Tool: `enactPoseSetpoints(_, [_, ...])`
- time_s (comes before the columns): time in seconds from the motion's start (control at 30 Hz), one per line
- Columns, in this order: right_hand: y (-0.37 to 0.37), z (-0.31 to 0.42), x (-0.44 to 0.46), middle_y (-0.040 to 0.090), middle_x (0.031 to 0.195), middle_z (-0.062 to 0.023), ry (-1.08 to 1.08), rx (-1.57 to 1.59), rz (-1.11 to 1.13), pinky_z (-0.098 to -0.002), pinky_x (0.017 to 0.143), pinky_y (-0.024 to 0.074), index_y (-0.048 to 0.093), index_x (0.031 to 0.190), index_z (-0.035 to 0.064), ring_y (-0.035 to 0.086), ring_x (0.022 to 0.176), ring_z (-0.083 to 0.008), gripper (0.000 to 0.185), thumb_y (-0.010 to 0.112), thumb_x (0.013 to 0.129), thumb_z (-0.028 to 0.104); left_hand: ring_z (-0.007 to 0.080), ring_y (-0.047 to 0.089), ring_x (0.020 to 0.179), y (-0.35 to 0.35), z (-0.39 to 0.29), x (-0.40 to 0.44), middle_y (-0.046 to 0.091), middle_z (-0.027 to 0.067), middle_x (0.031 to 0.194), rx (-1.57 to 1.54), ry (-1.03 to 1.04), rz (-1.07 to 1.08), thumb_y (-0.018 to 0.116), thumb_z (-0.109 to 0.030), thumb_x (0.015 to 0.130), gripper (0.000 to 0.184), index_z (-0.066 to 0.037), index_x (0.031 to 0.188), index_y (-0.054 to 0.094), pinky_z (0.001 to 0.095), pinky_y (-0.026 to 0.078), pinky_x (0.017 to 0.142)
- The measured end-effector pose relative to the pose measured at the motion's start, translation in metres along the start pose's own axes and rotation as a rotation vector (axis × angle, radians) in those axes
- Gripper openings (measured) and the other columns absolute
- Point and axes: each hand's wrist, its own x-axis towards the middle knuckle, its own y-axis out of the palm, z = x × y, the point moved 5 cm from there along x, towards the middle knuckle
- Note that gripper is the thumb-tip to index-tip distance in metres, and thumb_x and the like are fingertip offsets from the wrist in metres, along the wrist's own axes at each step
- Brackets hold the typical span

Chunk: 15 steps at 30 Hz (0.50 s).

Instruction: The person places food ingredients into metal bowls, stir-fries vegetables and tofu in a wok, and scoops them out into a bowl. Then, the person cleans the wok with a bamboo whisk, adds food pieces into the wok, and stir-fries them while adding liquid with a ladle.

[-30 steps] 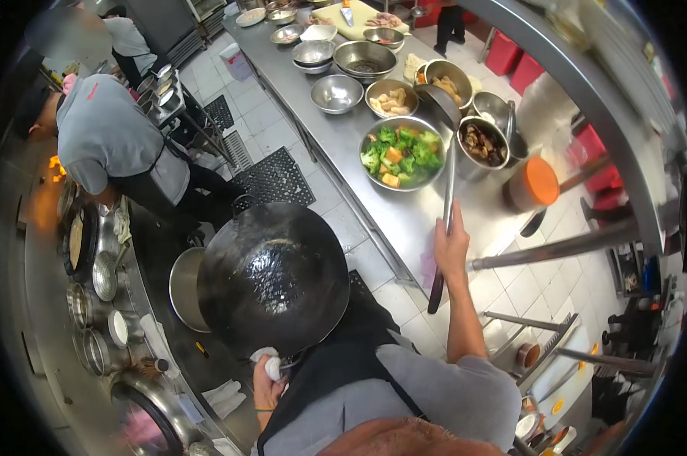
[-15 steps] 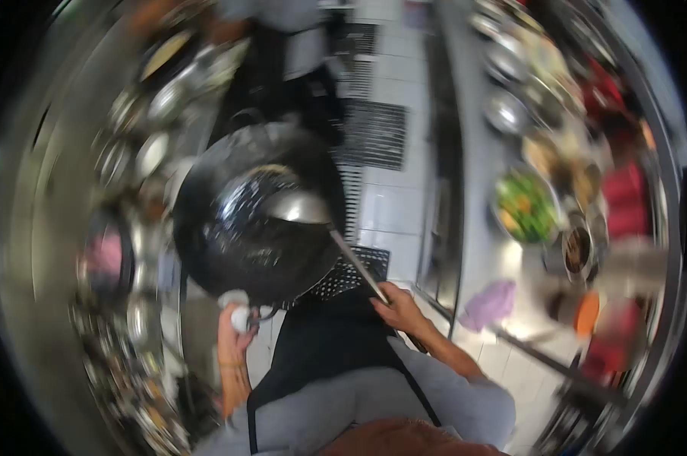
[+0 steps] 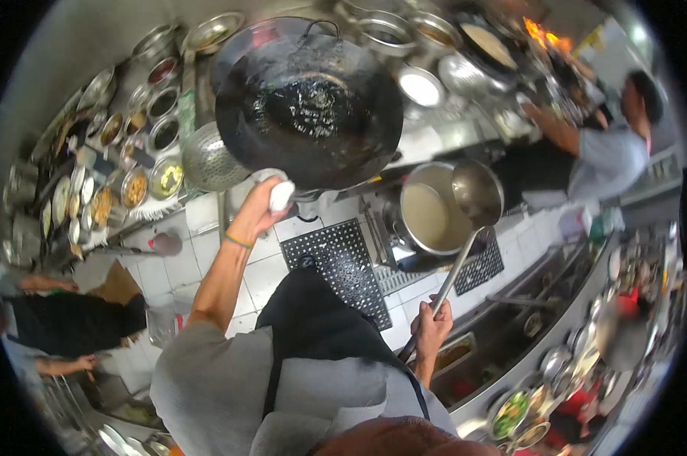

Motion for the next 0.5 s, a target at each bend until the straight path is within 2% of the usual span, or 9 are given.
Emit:
enactPoseSetpoints(0.07, [0.032, 0.020, 0.032, 0.049, 0.060, 0.0021, -0.051, -0.001, 0.082, -0.0219, 0.034, 0.0328, 0.053, 0.107, 0.0009, 0.043, 0.039, -0.0058, 0.019, 0.063, 0.091, 0.003, 0.0145, 0.051, 0.044, -0.006, -0.020, 0.025, 0.057, 0.0032, 0.063, -0.071, 0.007, 0.119, 0.057, -0.023, 0.090, 0.017, -0.011, 0.079, 0.058, 0.0270, 0.037, 0.035])
enactPoseSetpoints(0.1, [0.053, 0.036, 0.050, 0.049, 0.059, 0.0020, -0.083, 0.008, 0.119, -0.0218, 0.034, 0.0328, 0.053, 0.107, 0.0009, 0.043, 0.039, -0.0058, 0.019, 0.063, 0.091, 0.003, 0.0145, 0.050, 0.044, -0.006, -0.028, 0.037, 0.054, 0.0025, 0.061, -0.093, 0.047, 0.058, 0.056, -0.024, 0.092, 0.018, -0.012, 0.078, 0.057, 0.0269, 0.035, 0.034])
enactPoseSetpoints(0.13, [0.070, 0.059, 0.070, 0.049, 0.059, 0.0018, -0.108, -0.057, 0.102, -0.0212, 0.034, 0.0328, 0.053, 0.108, 0.0005, 0.044, 0.039, -0.0061, 0.021, 0.064, 0.090, 0.006, 0.0115, 0.052, 0.049, -0.010, -0.037, 0.045, 0.058, 0.0021, 0.067, -0.105, 0.073, 0.160, 0.057, -0.022, 0.091, 0.016, -0.010, 0.080, 0.059, 0.0275, 0.033, 0.035])
enactPoseSetpoints(0.2, [0.114, 0.130, 0.110, 0.047, 0.058, 0.0014, -0.306, -0.073, 0.233, -0.0215, 0.035, 0.0353, 0.053, 0.111, -0.0004, 0.043, 0.039, -0.0072, 0.031, 0.064, 0.093, 0.022, 0.0129, 0.052, 0.049, -0.009, -0.047, 0.063, 0.058, 0.0030, 0.067, -0.174, 0.075, 0.146, 0.057, -0.022, 0.091, 0.016, -0.010, 0.080, 0.059, 0.0269, 0.033, 0.035])
enactPoseSetpoints(0.27, [0.173, 0.200, 0.124, 0.048, 0.068, -0.0011, -0.390, 0.127, 0.392, -0.0226, 0.040, 0.0423, 0.039, 0.136, -0.0031, 0.047, 0.046, -0.0094, 0.058, 0.062, 0.094, 0.029, 0.0156, 0.050, 0.046, 0.003, -0.058, 0.079, 0.055, 0.0040, 0.064, -0.251, 0.053, 0.087, 0.053, -0.023, 0.094, 0.020, -0.009, 0.080, 0.056, 0.0268, 0.032, 0.033])
enactPoseSetpoints(0.3, [0.200, 0.217, 0.122, 0.047, 0.071, -0.0018, -0.392, 0.263, 0.441, -0.0232, 0.041, 0.0430, 0.031, 0.145, -0.0019, 0.046, 0.049, -0.0091, 0.066, 0.061, 0.094, 0.027, 0.0169, 0.049, 0.044, 0.007, -0.065, 0.089, 0.053, 0.0044, 0.063, -0.284, 0.039, 0.057, 0.052, -0.024, 0.095, 0.022, -0.009, 0.080, 0.055, 0.0267, 0.031, 0.032])
enactPoseSetpoints(0.33, [0.214, 0.209, 0.119, 0.046, 0.070, -0.0015, -0.336, 0.240, 0.473, -0.0238, 0.041, 0.0431, 0.030, 0.146, -0.0018, 0.045, 0.049, -0.0092, 0.065, 0.060, 0.094, 0.025, 0.0189, 0.052, 0.047, 0.007, -0.064, 0.112, 0.055, 0.0064, 0.067, -0.407, 0.035, 0.118, 0.052, -0.025, 0.095, 0.020, -0.009, 0.083, 0.055, 0.0277, 0.032, 0.032])
enactPoseSetpoints(0.4, [0.243, 0.181, 0.127, 0.045, 0.067, -0.0009, -0.238, 0.184, 0.561, -0.0249, 0.040, 0.0434, 0.028, 0.148, -0.0017, 0.044, 0.047, -0.0094, 0.065, 0.059, 0.095, 0.020, 0.0199, 0.055, 0.053, 0.020, -0.076, 0.131, 0.057, 0.0072, 0.071, -0.420, 0.048, 0.093, 0.053, -0.025, 0.095, 0.018, -0.010, 0.086, 0.056, 0.0290, 0.034, 0.034])
enactPoseSetpoints(0.5, [0.267, 0.157, 0.156, 0.045, 0.061, -0.0011, -0.223, -0.015, 0.499, -0.0258, 0.035, 0.0387, 0.040, 0.133, -0.0039, 0.042, 0.041, -0.0090, 0.042, 0.055, 0.095, 0.009, 0.0186, 0.058, 0.059, 0.032, -0.090, 0.168, 0.060, 0.0060, 0.074, -0.391, 0.097, 0.012, 0.053, -0.029, 0.095, 0.019, -0.011, 0.089, 0.058, 0.0283, 0.038, 0.040])
